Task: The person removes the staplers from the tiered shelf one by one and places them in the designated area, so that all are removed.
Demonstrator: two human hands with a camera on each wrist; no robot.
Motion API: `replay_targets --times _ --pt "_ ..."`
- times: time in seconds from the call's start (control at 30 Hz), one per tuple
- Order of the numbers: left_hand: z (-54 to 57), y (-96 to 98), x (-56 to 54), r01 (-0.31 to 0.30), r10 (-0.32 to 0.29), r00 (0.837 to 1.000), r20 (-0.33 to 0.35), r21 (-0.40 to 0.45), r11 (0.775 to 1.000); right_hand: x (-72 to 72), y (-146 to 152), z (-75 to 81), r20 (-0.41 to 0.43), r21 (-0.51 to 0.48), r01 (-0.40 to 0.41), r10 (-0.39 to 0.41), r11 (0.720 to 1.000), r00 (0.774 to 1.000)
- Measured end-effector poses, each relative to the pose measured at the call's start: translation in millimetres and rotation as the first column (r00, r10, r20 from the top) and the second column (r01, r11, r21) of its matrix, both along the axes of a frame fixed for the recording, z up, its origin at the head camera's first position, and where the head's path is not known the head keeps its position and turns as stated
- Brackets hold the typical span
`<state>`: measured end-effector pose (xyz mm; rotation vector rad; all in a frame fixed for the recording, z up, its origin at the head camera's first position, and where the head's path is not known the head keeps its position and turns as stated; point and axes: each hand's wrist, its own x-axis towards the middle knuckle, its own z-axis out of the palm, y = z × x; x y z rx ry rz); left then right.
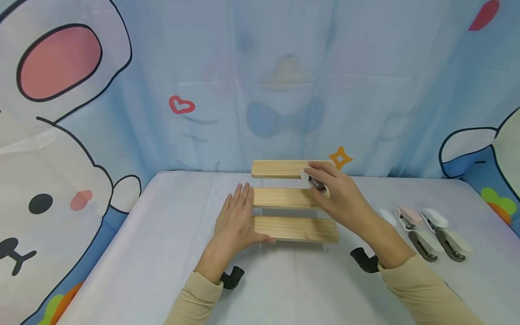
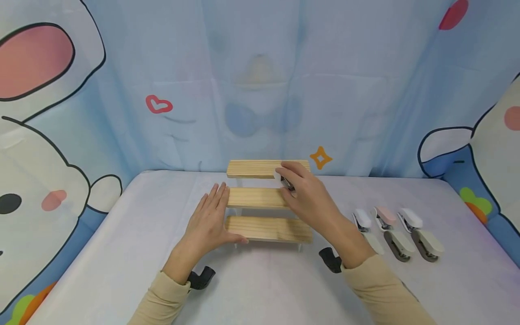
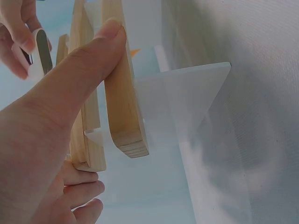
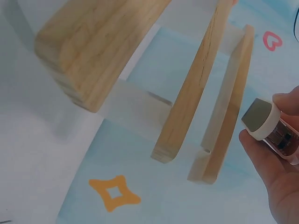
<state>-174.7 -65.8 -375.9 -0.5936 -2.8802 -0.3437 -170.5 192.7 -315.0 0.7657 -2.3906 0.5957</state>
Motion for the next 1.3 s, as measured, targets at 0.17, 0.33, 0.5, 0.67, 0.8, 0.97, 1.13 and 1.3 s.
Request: replay_targets --times 0.17,0.33,0.5,0.67,0.8,0.97,1.13,1.3 --pt "0.1 0.3 0.5 -0.003 0.003 1.0 0.004 -0.007 1.0 5.2 5.9 -2.7 0.002 -0.006 0.017 -0.017 1.0 1.0" --pt "0.1 0.5 0.3 -0.003 0.003 1.0 0.001 -0.006 1.0 10.2 10.7 -4.0 -0.001 -0.008 0.034 -0.034 0.999 0.999" --pt "0.1 0.6 0.3 0.001 -0.001 1.0 -0.003 0.005 1.0 15.2 16.3 -5.3 -0.015 -0.013 0.045 -0.045 0.999 0.999" --pt "0.4 0.8 0.4 -0.001 0.001 1.0 0.012 0.012 1.0 19.8 22.3 -8.0 -0.018 -0.012 0.055 -0.055 0.998 0.998" --pt "0.7 0.7 0.6 -0.006 0.005 1.0 0.022 0.009 1.0 22.6 26.9 -10.6 -0.019 -0.006 0.064 -0.064 0.998 0.998" --pt "0.9 0.1 0.9 -0.002 0.001 1.0 0.018 0.011 1.0 25.6 32.7 -12.9 -0.05 0.0 0.067 -0.067 0.998 0.996" --pt "0.7 -0.4 1.5 0.002 -0.002 1.0 0.007 0.015 1.0 29.2 38.3 -15.0 -0.073 0.016 0.069 -0.067 0.998 0.995" --pt "0.8 -0.2 1.4 0.003 -0.003 1.0 0.01 0.022 1.0 35.5 44.6 -18.8 -0.068 0.031 0.101 -0.099 0.994 0.993"
